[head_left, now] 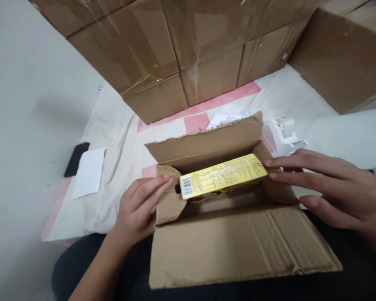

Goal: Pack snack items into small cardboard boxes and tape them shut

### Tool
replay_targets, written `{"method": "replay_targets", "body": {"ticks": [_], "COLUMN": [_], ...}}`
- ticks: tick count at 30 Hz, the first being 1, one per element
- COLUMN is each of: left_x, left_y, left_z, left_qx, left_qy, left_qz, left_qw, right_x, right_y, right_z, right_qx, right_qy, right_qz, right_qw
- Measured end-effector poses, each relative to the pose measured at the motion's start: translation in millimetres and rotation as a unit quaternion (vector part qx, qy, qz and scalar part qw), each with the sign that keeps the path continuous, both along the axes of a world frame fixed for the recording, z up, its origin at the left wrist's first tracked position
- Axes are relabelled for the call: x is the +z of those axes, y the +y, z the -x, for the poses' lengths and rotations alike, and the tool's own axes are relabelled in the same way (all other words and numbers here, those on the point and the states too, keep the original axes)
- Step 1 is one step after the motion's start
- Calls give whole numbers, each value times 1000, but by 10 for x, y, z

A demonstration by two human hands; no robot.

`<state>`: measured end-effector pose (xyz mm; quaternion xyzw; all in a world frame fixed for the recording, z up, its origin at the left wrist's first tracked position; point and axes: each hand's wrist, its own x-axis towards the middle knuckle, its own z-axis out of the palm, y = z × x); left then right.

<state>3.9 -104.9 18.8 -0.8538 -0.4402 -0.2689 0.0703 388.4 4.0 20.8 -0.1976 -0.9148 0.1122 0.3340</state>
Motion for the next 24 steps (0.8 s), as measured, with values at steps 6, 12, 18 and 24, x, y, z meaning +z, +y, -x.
{"method": "replay_targets", "body": {"ticks": [6,12,18,24], "left_x": [-41,-42,-34,-55], "left_y": [10,-1,-10,20], "left_z": [96,147,189,273], "left_qx": [11,6,22,2], "left_qy": [27,26,31,14], "left_qz": [-22,-8,-4,15], "left_qw": [999,1000,999,1000], "right_x": [167,337,358,350], "right_y": [115,146,148,135], "right_z": [123,259,403,430], "right_qx": [45,42,109,99], "right_qy": [-15,-49,-69,-83], "right_qz": [-29,-28,2,-19], "right_qw": [998,998,992,991]}}
